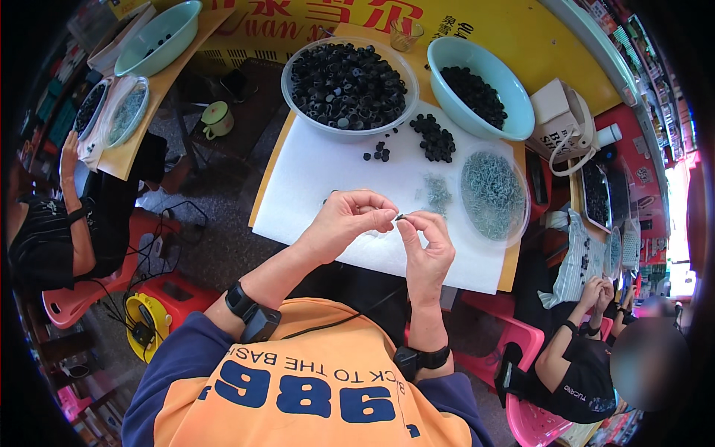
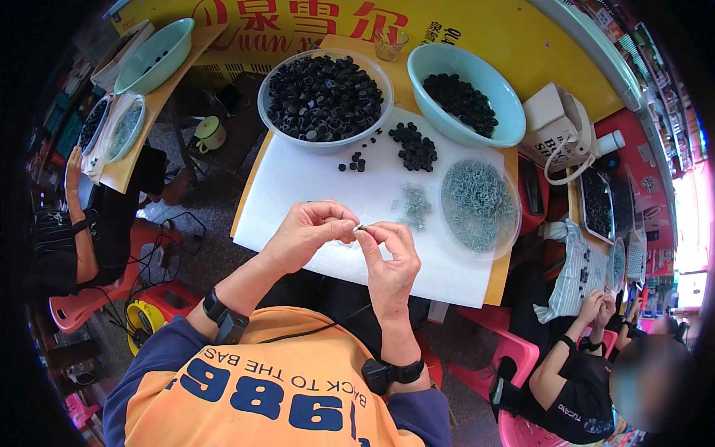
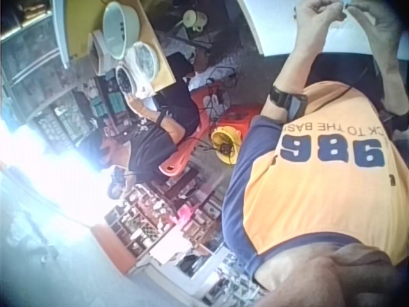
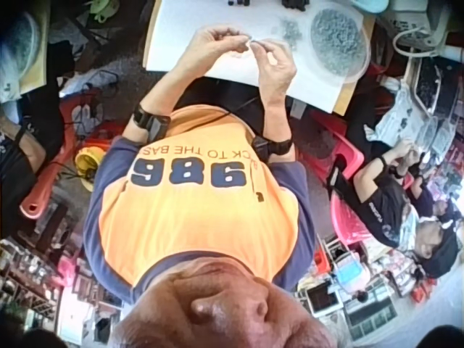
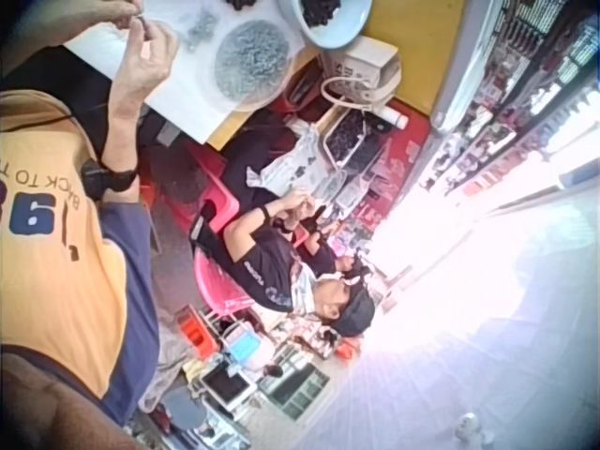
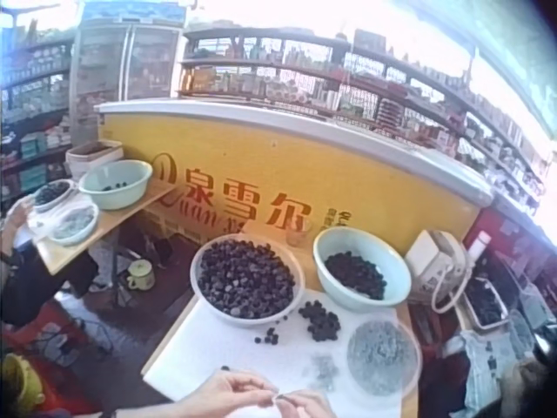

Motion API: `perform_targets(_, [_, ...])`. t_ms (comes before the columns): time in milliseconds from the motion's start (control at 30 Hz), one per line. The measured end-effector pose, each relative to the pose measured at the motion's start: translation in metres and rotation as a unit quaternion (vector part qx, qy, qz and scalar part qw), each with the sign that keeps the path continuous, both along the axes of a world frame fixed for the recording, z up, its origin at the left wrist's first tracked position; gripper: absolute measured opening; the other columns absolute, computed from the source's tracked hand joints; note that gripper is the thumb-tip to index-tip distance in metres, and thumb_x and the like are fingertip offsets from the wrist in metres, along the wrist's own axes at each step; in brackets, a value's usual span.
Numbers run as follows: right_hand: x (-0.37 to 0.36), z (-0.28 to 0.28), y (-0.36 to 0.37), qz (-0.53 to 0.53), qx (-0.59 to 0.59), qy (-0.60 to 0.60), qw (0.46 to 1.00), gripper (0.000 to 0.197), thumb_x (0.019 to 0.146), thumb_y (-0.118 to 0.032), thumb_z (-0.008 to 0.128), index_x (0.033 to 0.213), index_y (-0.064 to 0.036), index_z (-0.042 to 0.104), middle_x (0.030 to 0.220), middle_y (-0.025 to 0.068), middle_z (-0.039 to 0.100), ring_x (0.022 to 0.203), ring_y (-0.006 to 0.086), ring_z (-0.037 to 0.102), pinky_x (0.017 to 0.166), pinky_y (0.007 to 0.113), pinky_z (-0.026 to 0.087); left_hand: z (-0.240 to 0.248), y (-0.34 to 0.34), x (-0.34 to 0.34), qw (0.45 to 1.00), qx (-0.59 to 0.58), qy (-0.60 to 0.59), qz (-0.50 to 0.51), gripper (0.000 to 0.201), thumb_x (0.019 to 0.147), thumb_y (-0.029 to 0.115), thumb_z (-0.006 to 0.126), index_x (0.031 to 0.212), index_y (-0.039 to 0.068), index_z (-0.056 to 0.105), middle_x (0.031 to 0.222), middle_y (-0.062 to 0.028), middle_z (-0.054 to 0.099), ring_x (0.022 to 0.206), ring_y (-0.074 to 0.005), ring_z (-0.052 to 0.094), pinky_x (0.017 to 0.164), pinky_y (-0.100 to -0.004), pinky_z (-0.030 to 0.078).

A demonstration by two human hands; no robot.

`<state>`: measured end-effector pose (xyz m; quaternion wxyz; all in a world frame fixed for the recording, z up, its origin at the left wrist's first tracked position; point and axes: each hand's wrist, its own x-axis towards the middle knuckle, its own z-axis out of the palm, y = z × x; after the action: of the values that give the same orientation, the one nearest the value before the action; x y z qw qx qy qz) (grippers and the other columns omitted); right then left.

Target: Assembling small black plastic components by hand at a workbench.

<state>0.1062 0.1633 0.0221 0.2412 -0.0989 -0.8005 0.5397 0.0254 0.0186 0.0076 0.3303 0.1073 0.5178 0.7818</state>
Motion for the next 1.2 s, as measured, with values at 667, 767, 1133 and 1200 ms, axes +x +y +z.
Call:
perform_targets(667, [0.004,0.006,0.001,0.028,0.206,0.072,0.975,0.025,0.074,0.004,0.075,0.097,-0.0016,0.071,0.089,0.009,0.067,0.078,0.0181,0.065,0.068,0.029,0.053,-0.016,-0.004,0.002,0.982,0.083,-0.158,-0.069,0.016,0.094,0.016,0.063,0.1,0.002,0.067,0.091,-0.0054,0.067,0.085,-0.0136,0.065,0.08,-0.0269,0.053])
perform_targets(767, [0.005,0.008,0.001,0.026,0.12,0.028,0.992,0.023,0.076,0.006,0.073,0.098,0.0006,0.07,0.09,0.0091,0.067,0.079,0.016,0.064,0.071,0.027,0.052,-0.016,-0.005,0.002,0.978,0.081,-0.187,-0.054,0.018,0.094,0.014,0.061,0.104,0.0,0.067,0.096,-0.008,0.067,0.089,-0.0154,0.066,0.084,-0.0283,0.054])
perform_targets(1133, [0.009,0.006,0.005,0.003,-0.068,0.003,0.998,0.018,0.078,0.001,0.074,0.096,0.0008,0.071,0.089,0.0074,0.068,0.078,0.013,0.063,0.073,0.026,0.05,-0.015,-0.014,0.001,0.952,0.132,-0.269,-0.062,0.028,0.092,0.006,0.061,0.119,-0.002,0.058,0.106,-0.0136,0.066,0.098,-0.0205,0.067,0.087,-0.0269,0.057])
perform_targets(1200, [0.009,0.008,0.004,0.014,-0.057,-0.005,0.998,0.019,0.078,0.001,0.075,0.096,0.0009,0.071,0.089,0.0075,0.068,0.078,0.0128,0.062,0.073,0.026,0.05,-0.018,-0.014,0.002,0.947,0.147,-0.278,-0.069,0.029,0.092,0.006,0.062,0.119,-0.002,0.058,0.106,-0.0135,0.065,0.098,-0.0207,0.067,0.088,-0.0268,0.057])
